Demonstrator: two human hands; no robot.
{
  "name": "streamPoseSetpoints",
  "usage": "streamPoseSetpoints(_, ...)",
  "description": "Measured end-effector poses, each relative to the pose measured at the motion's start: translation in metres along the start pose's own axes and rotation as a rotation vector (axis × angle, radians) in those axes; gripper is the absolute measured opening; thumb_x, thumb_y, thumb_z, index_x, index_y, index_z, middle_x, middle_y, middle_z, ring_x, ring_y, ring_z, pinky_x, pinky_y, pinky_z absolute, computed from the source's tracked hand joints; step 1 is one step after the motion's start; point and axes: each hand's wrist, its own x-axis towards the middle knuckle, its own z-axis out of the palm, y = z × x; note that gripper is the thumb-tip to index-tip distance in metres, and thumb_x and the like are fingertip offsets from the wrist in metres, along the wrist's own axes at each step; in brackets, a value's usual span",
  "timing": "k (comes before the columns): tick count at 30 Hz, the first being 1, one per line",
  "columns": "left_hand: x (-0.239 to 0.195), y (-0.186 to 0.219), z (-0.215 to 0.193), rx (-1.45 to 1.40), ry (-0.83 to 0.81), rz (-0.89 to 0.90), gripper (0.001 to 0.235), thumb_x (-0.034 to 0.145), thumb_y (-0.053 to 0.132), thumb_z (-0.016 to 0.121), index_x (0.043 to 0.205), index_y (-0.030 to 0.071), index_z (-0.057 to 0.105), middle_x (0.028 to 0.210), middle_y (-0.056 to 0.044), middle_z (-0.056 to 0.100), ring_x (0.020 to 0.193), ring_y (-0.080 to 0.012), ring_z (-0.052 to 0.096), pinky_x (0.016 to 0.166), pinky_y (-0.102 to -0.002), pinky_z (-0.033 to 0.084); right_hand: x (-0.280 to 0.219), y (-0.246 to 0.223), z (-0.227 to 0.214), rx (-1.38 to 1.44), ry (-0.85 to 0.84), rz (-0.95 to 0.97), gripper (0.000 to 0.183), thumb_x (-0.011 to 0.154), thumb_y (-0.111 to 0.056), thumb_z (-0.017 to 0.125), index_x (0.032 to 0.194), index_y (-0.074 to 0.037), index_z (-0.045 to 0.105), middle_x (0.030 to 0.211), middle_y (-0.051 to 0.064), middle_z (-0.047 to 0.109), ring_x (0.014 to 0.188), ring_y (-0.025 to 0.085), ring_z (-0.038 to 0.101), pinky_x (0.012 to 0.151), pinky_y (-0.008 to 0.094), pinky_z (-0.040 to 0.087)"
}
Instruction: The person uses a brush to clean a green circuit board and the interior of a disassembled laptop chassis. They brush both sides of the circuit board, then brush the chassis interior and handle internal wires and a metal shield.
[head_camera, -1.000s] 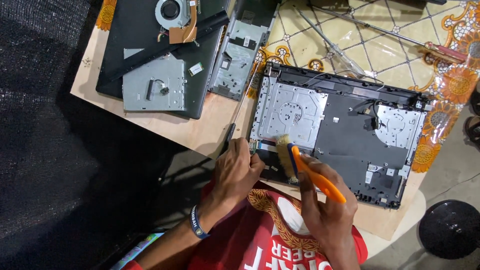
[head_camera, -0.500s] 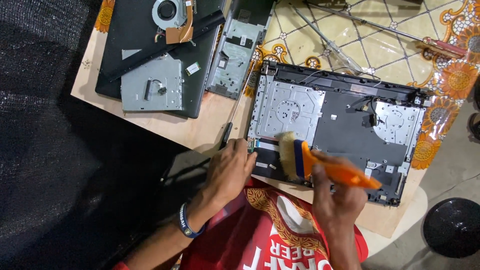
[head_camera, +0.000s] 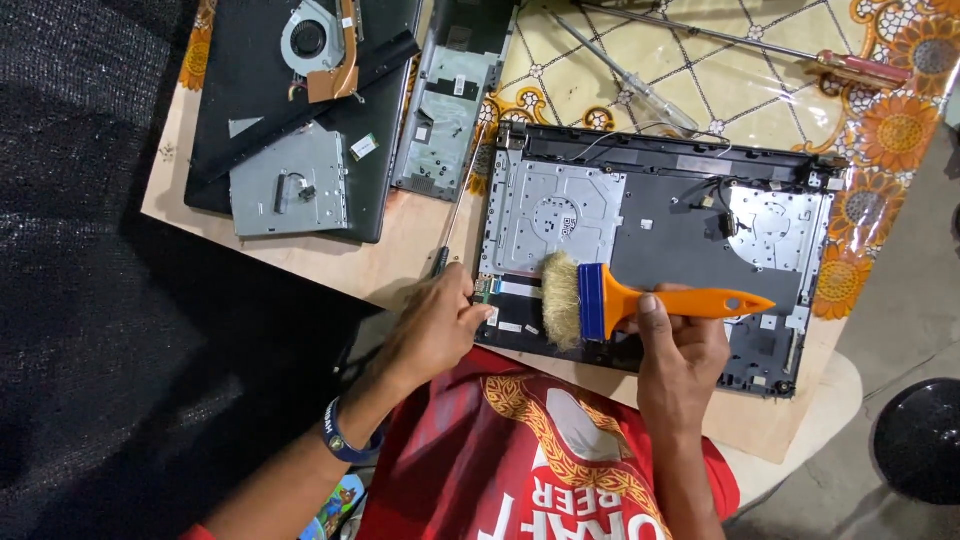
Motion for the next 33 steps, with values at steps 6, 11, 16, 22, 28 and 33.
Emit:
streamPoseSetpoints(6, -0.006, -0.001, 0.004, -0.089, 0.014, -0.124, 0.032, 0.092, 0.011, 0.071, 0.112, -0.008, 0.054, 0.086, -0.027, 0.073, 0.078, -0.0453, 0.075, 0.063, -0.049, 0.057, -0.001, -0.009, -0.001, 0.003, -0.038, -0.012, 0.023, 0.105, -0.009, 0.064, 0.123, 0.003, 0.061, 0.084, 0.017, 0.066, 0.08, 0.02, 0.068, 0.092, 0.039, 0.06)
streamPoseSetpoints(11, -0.015, -0.02, 0.019, -0.075, 0.186, 0.014, 0.028, 0.089, 0.005, 0.077, 0.111, 0.005, 0.06, 0.08, -0.003, 0.057, 0.066, -0.0154, 0.058, 0.059, -0.029, 0.054, -0.007, -0.017, -0.002, -0.064, -0.058, 0.051, 0.025, 0.102, -0.017, 0.065, 0.121, -0.002, 0.06, 0.094, 0.01, 0.067, 0.084, 0.019, 0.071, 0.081, 0.031, 0.065)
streamPoseSetpoints(16, -0.016, -0.019, 0.026, -0.084, 0.231, -0.004, 0.022, 0.096, 0.007, 0.065, 0.117, 0.005, 0.06, 0.09, -0.01, 0.072, 0.066, -0.0202, 0.069, 0.053, -0.032, 0.057, -0.008, -0.016, -0.001, -0.074, -0.048, 0.059, 0.025, 0.103, -0.016, 0.065, 0.123, -0.002, 0.06, 0.094, 0.01, 0.067, 0.084, 0.018, 0.07, 0.081, 0.03, 0.064)
streamPoseSetpoints(22, -0.014, -0.015, 0.026, -0.056, 0.266, -0.021, 0.016, 0.095, 0.008, 0.065, 0.11, 0.009, 0.059, 0.079, -0.004, 0.071, 0.057, -0.0173, 0.065, 0.045, -0.032, 0.052, -0.009, -0.016, -0.001, -0.046, -0.054, 0.062, 0.025, 0.103, -0.015, 0.064, 0.124, -0.002, 0.06, 0.094, 0.011, 0.068, 0.084, 0.018, 0.07, 0.084, 0.031, 0.065)
streamPoseSetpoints(28, -0.016, -0.009, 0.029, 0.016, 0.27, -0.009, 0.037, 0.095, 0.007, 0.065, 0.13, 0.007, 0.051, 0.107, -0.01, 0.065, 0.071, -0.0165, 0.06, 0.043, -0.024, 0.052, -0.011, -0.021, -0.001, -0.003, -0.002, -0.043, 0.024, 0.102, -0.009, 0.066, 0.122, 0.002, 0.06, 0.103, 0.014, 0.067, 0.087, 0.021, 0.071, 0.08, 0.032, 0.067)
streamPoseSetpoints(33, -0.018, -0.014, 0.035, 0.098, 0.3, 0.102, 0.044, 0.094, 0.009, 0.065, 0.135, 0.013, 0.048, 0.118, -0.014, 0.057, 0.066, -0.0153, 0.06, 0.033, -0.021, 0.049, -0.01, -0.036, 0.0, -0.094, 0.028, -0.203, 0.024, 0.103, -0.006, 0.067, 0.123, 0.004, 0.057, 0.108, 0.017, 0.064, 0.096, 0.027, 0.071, 0.081, 0.035, 0.067)
